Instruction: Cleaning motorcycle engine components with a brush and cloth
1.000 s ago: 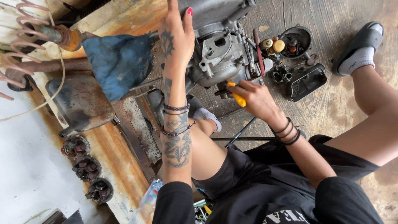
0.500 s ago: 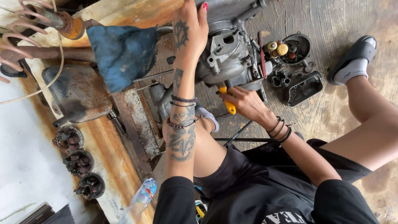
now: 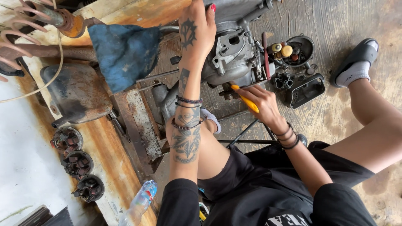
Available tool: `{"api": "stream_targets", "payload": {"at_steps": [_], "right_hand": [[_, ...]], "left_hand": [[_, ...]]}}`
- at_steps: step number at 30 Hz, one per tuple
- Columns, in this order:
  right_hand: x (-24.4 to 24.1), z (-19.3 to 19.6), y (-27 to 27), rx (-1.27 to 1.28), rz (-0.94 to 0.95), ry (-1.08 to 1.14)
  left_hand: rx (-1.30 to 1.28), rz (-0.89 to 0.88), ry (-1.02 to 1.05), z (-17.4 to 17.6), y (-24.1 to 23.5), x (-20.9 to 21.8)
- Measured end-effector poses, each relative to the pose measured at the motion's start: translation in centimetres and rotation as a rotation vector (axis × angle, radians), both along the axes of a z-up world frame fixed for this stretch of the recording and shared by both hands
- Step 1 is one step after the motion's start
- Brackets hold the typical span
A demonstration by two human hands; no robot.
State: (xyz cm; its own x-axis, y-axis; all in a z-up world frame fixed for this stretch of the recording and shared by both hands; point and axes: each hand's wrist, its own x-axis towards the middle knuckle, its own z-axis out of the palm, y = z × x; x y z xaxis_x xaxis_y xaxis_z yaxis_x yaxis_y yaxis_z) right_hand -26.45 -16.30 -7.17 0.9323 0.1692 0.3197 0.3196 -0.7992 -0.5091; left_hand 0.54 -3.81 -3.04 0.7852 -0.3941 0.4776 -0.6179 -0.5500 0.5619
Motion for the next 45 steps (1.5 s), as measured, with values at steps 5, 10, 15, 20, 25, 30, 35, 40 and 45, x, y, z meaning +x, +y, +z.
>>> {"api": "stream_targets", "payload": {"at_steps": [5, 10, 15, 20, 25, 30, 35, 40, 45], "right_hand": [[-4.6, -4.6, -3.6, 0.111, -0.331, -0.253], [-5.5, -1.6, -3.4, 0.328, -0.454, -0.264], [-5.1, 1.8, 1.8, 0.540, -0.478, -0.257], [-5.8, 2.2, 2.0, 0.903, -0.536, -0.221], [-3.7, -0.8, -3.7, 0.945, -0.560, -0.242], [-1.0, 2.0, -7.5, 1.056, -0.494, -0.213], [4.3, 7.3, -6.8, 0.843, -0.394, -0.165], [5.0, 9.1, -7.3, 0.536, -0.335, -0.019], [5.1, 9.0, -8.6, 0.563, -0.367, -0.096]], "left_hand": [[-0.086, -0.039, -0.079, -0.1, 0.0, 0.0], [-0.037, -0.054, -0.020, 0.1, 0.4, -0.1], [0.003, -0.066, 0.007, -1.1, 0.9, 0.3], [0.122, -0.077, 0.134, 0.2, 1.6, 0.3], [0.129, -0.076, 0.212, 1.2, 1.8, 0.0], [0.200, -0.038, 0.246, 2.0, 2.6, -0.2], [0.169, -0.080, 0.187, 1.5, 3.1, -0.2], [0.212, -0.080, 0.160, 1.9, 3.4, -0.2], [0.232, -0.035, 0.145, 3.8, 2.1, -2.2]]}}
